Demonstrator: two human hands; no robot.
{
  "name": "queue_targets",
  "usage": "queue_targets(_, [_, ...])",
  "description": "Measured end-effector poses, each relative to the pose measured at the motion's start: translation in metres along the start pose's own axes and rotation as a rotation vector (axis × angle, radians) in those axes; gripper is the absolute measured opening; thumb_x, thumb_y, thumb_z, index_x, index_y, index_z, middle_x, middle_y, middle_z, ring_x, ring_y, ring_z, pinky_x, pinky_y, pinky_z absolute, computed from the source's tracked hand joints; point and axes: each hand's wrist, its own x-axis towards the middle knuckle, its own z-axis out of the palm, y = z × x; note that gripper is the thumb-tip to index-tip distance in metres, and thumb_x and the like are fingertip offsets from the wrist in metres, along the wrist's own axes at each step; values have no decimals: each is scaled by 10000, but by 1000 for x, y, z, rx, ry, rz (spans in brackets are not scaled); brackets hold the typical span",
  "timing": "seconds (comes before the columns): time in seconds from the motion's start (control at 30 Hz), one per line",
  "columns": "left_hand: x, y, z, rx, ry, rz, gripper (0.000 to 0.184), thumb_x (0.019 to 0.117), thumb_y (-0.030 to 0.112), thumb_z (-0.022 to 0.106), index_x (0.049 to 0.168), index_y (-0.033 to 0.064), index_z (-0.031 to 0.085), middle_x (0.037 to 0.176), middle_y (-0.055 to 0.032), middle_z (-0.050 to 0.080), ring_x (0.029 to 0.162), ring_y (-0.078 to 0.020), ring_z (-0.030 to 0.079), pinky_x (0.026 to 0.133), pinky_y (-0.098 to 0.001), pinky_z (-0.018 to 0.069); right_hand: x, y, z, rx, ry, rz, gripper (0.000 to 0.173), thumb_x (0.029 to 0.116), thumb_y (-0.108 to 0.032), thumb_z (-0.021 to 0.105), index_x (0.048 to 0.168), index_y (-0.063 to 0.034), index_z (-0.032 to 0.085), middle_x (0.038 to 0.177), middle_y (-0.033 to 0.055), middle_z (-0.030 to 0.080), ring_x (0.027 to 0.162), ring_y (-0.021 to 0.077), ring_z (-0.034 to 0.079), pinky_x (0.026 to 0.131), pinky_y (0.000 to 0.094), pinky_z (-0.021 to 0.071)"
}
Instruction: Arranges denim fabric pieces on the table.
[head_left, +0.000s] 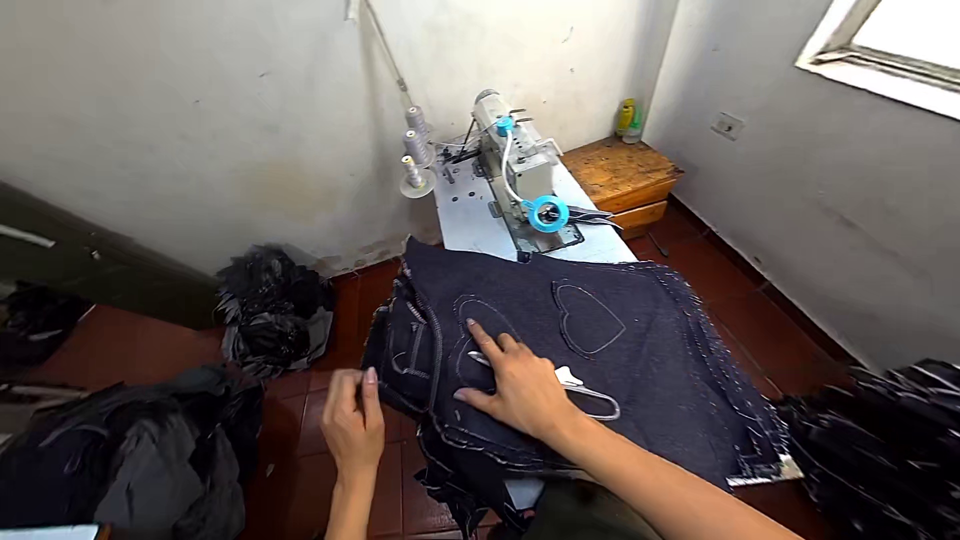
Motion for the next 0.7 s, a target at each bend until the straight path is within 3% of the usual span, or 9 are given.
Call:
queue_targets(0.07, [-52, -43, 16, -94, -444, -339, 373, 1066, 188, 458, 1084, -88, 710, 1081, -246, 712, 1064, -359, 692, 989, -528, 533, 0, -2, -1, -33, 11, 29, 1039, 801, -852, 554, 1642, -317, 260, 1355, 194, 601, 1130, 405, 645, 825, 594, 546])
queue_targets(0.13, [-101, -74, 53, -396, -624, -499, 341, 1016, 60, 452, 1230, -104, 661, 1310, -266, 640, 1277, -340, 597, 1140, -481, 438, 0, -4, -1, -65, 20, 55, 1063, 791, -860, 561, 1645, -306, 256, 1358, 192, 605, 1127, 404, 649, 836, 600, 539])
queue_targets(0.27, [-131, -79, 79, -809, -649, -579, 512, 872, 61, 473, 1354, -87, 566, 1377, -217, 604, 1292, -213, 578, 1116, -399, 457, -7, -14, -3, -162, 34, 110, 1111, 801, -847, 575, 1643, -191, 266, 1361, 201, 603, 1131, 405, 653, 854, 596, 547])
queue_targets(0.33, [-127, -82, 68, -810, -835, -578, 720, 855, 120, 567, 1525, -55, 372, 1511, -217, 493, 1400, -234, 492, 1167, -413, 415, -12, -19, -5, -201, 48, 136, 1090, 818, -823, 587, 1623, -145, 306, 1382, 212, 589, 1164, 412, 639, 889, 592, 541])
queue_targets(0.4, [-127, -74, 55, -855, -1006, -704, 810, 874, 166, 560, 1603, 35, 231, 1522, -204, 471, 1323, -289, 538, 993, -483, 519, -15, -25, -5, -229, 77, 147, 1057, 833, -795, 601, 1604, -120, 340, 1394, 212, 582, 1181, 409, 633, 912, 581, 541])
queue_targets(0.5, [-132, -56, 44, -1004, -1122, -745, 723, 890, 154, 493, 1589, 99, 321, 1566, -189, 415, 1273, -319, 547, 860, -557, 537, -19, -35, -4, -253, 129, 151, 993, 862, -731, 631, 1571, -80, 388, 1376, 229, 582, 1169, 419, 634, 912, 578, 542])
queue_targets(0.57, [-131, -56, 45, -849, -1078, -601, 617, 909, 239, 597, 1486, 49, 495, 1542, -218, 443, 1339, -329, 514, 985, -549, 505, -21, -42, -4, -268, 146, 170, 962, 860, -711, 657, 1521, -45, 446, 1348, 239, 589, 1180, 420, 623, 940, 568, 531])
queue_targets(0.63, [-129, -67, 49, -659, -1036, -471, 675, 866, 434, 751, 1372, 10, 613, 1585, -297, 344, 1483, -405, 340, 1212, -563, 297, -23, -43, -1, -298, 151, 176, 937, 852, -703, 680, 1458, -11, 504, 1315, 252, 605, 1179, 428, 619, 952, 563, 522])
queue_targets(0.7, [-135, -80, 53, -639, -974, -410, 675, 832, 553, 765, 1198, -13, 708, 1372, -250, 593, 1319, -325, 552, 1147, -501, 414, -24, -42, 6, -335, 153, 183, 930, 835, -712, 693, 1412, -1, 532, 1282, 248, 615, 1163, 426, 622, 940, 564, 527])
